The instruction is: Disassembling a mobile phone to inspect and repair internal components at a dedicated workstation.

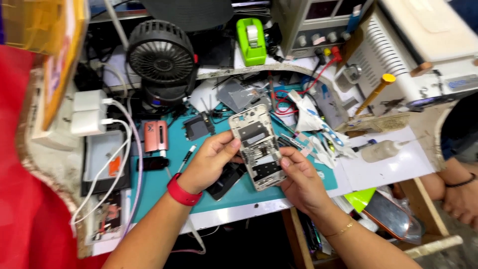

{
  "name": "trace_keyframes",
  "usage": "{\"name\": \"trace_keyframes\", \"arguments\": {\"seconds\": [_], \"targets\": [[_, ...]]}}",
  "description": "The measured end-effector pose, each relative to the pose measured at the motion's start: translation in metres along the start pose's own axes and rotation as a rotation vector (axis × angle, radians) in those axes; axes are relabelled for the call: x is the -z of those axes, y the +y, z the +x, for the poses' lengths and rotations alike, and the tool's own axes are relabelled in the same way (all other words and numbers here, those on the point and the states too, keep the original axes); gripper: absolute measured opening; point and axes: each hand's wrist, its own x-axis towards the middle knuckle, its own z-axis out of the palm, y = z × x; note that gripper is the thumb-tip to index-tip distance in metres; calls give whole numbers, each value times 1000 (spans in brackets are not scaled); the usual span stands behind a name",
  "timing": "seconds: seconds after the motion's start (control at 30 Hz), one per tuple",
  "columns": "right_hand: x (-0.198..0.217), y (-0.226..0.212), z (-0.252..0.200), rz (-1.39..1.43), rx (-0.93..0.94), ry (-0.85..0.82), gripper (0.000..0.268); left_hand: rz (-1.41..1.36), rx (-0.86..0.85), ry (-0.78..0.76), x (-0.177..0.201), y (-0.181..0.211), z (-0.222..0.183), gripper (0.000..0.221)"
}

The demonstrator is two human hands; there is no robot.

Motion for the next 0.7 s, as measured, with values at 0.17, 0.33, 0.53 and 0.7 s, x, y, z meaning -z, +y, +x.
{"name": "trace_keyframes", "arguments": {"seconds": [0.17, 0.33, 0.53, 0.7], "targets": [[11, 14, 3, 94, 21, 25, 22, 68, 83, 65, 5, -10, 3, 35], [14, -1, -2, -12, -72, 15, 21, 225, 146, 45, -2, 12, 1, 38], [-12, -13, -1, 36, -26, -2, 22, 130, 75, 64, 3, -2, 1, 37], [-11, -13, -2, 23, -30, -4, 23, 142, 83, 60, 18, -22, 1, 37]]}}
